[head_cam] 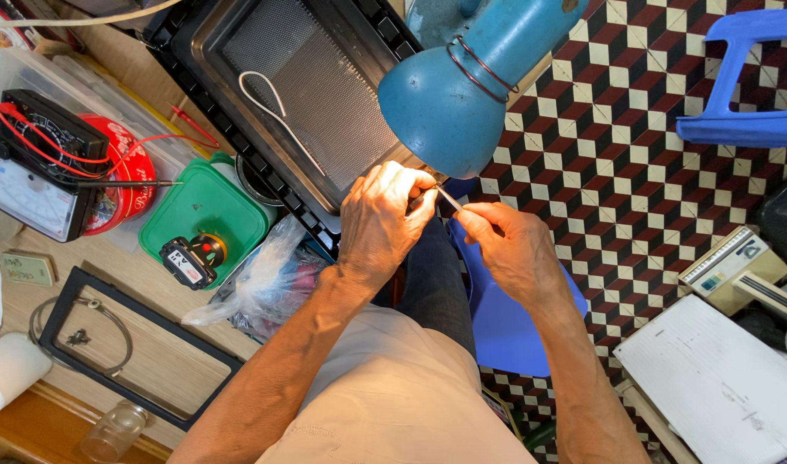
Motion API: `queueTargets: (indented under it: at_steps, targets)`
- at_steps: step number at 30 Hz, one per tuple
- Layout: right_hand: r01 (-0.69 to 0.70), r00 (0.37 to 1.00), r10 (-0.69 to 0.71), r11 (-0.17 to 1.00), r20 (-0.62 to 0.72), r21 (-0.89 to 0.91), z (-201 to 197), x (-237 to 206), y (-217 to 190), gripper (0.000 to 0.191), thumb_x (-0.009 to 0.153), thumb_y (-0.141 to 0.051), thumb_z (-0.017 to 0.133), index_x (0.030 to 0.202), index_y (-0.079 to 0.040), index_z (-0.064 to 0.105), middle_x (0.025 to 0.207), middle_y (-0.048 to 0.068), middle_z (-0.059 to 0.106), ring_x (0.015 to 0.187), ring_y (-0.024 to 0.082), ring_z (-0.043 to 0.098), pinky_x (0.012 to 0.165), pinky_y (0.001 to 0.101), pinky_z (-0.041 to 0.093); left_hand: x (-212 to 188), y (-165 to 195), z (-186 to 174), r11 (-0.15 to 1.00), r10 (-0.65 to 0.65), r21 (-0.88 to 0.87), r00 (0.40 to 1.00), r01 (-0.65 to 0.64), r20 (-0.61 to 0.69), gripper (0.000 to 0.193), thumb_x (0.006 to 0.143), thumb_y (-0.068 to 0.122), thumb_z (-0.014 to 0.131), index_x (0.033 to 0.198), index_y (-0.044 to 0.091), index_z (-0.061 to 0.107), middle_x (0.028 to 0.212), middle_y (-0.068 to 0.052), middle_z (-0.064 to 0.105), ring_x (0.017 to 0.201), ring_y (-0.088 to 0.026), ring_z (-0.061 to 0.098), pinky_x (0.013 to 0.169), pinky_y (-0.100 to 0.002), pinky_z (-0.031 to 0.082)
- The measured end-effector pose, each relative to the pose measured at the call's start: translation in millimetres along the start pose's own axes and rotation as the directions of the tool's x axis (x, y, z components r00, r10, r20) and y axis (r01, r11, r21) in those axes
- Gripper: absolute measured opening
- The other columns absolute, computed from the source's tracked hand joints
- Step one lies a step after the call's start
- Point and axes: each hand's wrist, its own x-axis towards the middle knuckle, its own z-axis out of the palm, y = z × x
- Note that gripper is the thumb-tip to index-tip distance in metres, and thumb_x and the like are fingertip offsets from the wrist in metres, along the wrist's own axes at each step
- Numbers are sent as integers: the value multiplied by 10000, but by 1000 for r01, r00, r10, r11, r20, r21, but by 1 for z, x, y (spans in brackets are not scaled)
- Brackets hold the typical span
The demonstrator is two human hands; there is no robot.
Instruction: The person uses a metal tool to adjust a small component inside the open door of a microwave oven. They then close the door, reposition the microwave, and open it again to continue working on the door hinge area.
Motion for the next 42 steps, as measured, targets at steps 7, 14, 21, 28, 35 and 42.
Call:
queueTargets:
  at_steps: [7,14,21,28,35,42]
  targets:
    - [-155,988,135,919,79,363,8,-6,-3,259,971,-234,631,1068,-47,782,713,14,656,500,73,530,422,207,385,1,0,0,1000,2,9,1000,-2,-12,117,890,187,769,947,102,712,837,-21,648,839,-209,653,792,-383,493]
    - [-236,970,141,750,200,617,14,-8,7,285,995,-197,605,1052,54,729,714,54,641,500,103,606,411,215,474,0,-1,1,1000,-13,-21,1000,12,-2,117,882,181,767,948,103,710,837,-21,648,818,-207,656,786,-379,495]
    - [-338,931,87,575,354,745,14,-4,8,250,1008,-191,568,1034,42,656,691,74,636,485,144,646,401,246,515,1,0,1,1000,-10,-25,1000,9,-25,111,881,174,767,945,106,707,838,-18,650,815,-208,661,775,-379,494]
    - [-302,947,124,654,295,693,13,-5,3,242,1013,-195,578,1016,29,668,639,46,614,387,98,551,308,205,382,1,-1,1,1000,-5,-4,1000,5,-19,114,880,183,769,938,106,708,844,-17,651,830,-207,660,773,-380,488]
    - [-275,959,137,654,247,704,15,-11,3,237,1000,-204,594,1007,12,691,652,42,628,388,88,538,305,194,335,1,-1,0,1000,-27,-4,1000,27,-8,107,885,187,770,927,107,713,830,-21,643,829,-209,651,779,-382,484]
    - [-239,967,81,623,242,745,18,-10,7,244,1007,-208,598,1009,16,693,651,47,628,391,89,531,313,199,350,1,-1,1,1000,-7,-15,1000,6,-21,114,876,187,768,935,108,709,836,-14,643,830,-203,650,788,-382,486]
